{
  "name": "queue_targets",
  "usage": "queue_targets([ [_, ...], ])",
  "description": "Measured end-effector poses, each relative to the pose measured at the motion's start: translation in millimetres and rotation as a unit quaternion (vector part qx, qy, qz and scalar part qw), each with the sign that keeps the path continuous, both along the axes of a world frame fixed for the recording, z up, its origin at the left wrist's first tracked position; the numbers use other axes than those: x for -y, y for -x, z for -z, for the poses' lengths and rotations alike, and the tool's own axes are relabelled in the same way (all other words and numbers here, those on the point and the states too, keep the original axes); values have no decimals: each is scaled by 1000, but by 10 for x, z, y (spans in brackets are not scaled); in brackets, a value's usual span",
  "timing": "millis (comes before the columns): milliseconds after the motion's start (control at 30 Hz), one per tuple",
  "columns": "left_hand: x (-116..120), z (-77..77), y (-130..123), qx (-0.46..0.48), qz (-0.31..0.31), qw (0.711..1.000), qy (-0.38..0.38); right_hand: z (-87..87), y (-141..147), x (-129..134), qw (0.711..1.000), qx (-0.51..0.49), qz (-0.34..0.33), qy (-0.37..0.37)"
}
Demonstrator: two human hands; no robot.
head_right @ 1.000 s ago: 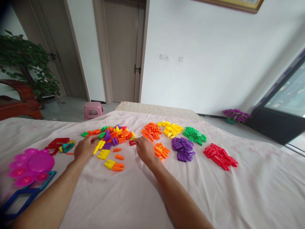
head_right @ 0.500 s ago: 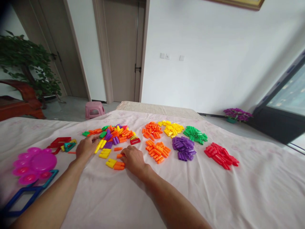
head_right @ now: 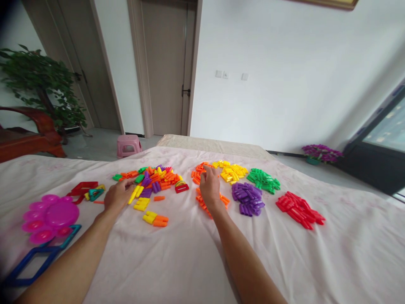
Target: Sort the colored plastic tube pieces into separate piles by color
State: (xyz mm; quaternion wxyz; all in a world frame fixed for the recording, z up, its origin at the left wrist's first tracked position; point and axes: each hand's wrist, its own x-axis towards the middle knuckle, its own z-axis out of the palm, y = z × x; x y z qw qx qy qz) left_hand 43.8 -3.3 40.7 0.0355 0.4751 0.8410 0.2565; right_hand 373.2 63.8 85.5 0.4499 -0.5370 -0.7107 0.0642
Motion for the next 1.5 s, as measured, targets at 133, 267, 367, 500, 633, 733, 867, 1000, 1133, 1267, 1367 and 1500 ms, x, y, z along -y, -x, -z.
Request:
queue_targets([
  [133,0,8,2,-3,0,1000,-5,161,300,288,981,75,-165,63],
  [267,8,7,1,-7,6,1000,-7,256,639,535,944,174,-276,54],
  [367,7,11,2,-10,9,1000,-2,301,780,568,910,230,-346,20],
  [500,-8,29,13,-5,1,1000,1,350,842,534,887,247,-389,24],
  [633,-13,33,20,0,0,1000,5,337,812,549,902,257,-343,51],
  [733,-9,29,19,-3,0,1000,7,305,726,577,920,240,-302,70],
  [867,-9,34,20,-1,-2,1000,3,341,575,516,952,115,-261,107],
  [1000,-6,26,12,1,1,1000,-1,448,513,364,939,-136,-252,191],
  [1133,1,9,-1,1,4,1000,-1,453,526,310,869,-315,-262,276],
  [1267,-2,17,7,3,3,1000,0,412,519,345,845,-357,-268,294],
  [1367,-11,30,20,1,0,1000,1,391,481,322,837,-364,-259,316],
  [1500,-19,36,26,1,-5,1000,3,279,376,162,799,-487,-200,289],
])
